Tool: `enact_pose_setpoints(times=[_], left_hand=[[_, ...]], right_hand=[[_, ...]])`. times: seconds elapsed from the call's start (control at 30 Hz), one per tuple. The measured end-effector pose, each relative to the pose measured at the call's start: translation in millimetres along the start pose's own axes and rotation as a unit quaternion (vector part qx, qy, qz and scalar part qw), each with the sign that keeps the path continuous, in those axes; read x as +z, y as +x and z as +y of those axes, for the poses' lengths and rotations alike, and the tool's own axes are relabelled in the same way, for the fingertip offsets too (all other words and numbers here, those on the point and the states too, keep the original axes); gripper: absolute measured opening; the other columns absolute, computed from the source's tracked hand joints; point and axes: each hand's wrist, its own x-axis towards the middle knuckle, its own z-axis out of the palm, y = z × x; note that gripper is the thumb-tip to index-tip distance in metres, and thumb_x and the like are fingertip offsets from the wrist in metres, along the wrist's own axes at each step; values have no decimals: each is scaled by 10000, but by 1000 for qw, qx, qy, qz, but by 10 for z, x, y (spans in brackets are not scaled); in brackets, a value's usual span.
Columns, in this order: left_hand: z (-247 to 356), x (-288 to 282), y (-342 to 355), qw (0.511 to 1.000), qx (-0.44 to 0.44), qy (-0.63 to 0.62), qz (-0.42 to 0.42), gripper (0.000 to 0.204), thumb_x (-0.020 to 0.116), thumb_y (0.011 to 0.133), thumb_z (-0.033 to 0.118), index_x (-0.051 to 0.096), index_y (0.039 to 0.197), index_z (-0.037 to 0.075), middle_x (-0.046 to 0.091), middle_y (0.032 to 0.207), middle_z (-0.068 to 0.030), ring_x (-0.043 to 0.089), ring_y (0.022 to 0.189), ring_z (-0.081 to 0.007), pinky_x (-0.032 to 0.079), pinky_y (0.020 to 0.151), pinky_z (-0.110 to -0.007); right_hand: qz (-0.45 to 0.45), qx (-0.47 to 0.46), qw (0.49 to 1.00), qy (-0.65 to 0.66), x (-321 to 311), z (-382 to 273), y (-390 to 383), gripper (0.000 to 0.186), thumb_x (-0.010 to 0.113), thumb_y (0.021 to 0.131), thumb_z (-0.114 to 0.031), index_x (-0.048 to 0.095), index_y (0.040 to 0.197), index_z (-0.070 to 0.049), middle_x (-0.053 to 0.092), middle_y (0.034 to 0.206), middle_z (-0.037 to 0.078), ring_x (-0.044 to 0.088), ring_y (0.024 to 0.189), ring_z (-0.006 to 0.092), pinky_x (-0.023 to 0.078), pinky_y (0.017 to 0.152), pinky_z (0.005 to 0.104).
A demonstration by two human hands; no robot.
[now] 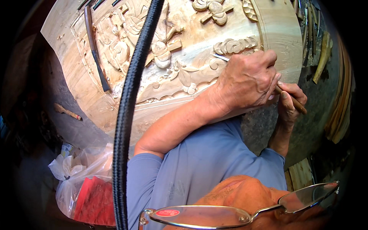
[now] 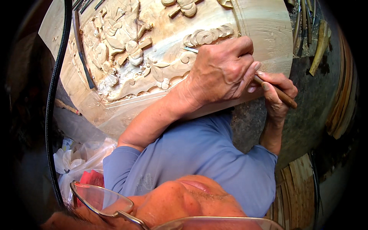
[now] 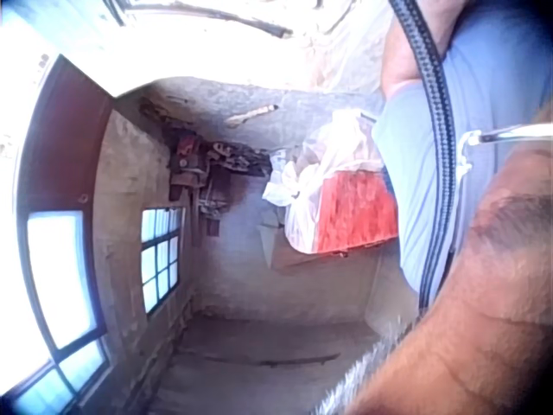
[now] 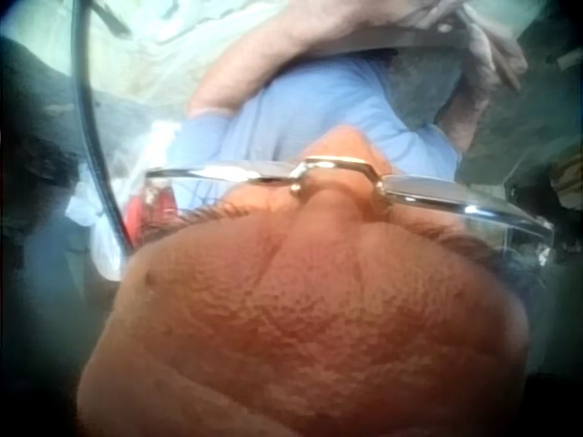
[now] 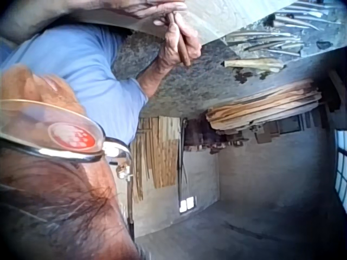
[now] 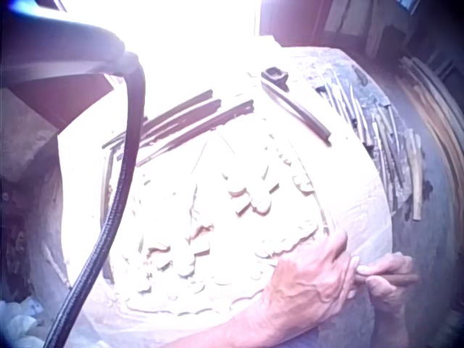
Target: The person carves a wooden relief board using a chisel and a mallet. They use various handheld chisels to shape figures and patterns, clearing away small wood shavings while working on the intricate details.
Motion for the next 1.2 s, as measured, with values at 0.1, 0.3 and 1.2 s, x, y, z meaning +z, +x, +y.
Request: enact_pose_setpoints(times=[0.1,0.3,1.2], left_hand=[[-1,14,-8,1000,1,4,7,251,703,997,200,701,782,71,607,868,-61,668,681,-248,553,566,-386],[2,23,-12,1000,6,14,16,264,702,999,196,697,769,66,618,873,-65,666,674,-238,548,557,-381],[200,-36,-227,968,130,8,215,337,666,1009,51,636,1339,-9,716,1249,-201,721,1009,-284,649,796,-370]], right_hand=[[2,-9,1000,-15,-23,40,-5,205,741,1003,-48,772,1172,65,790,984,157,779,831,225,648,823,348],[-4,1,1000,-18,26,-28,-1,243,807,954,-81,795,1165,38,812,1014,155,786,887,224,634,870,339],[76,-153,985,-3,-36,-84,483,607,567,1125,-563,668,1278,16,717,884,175,667,783,249,540,687,350]])
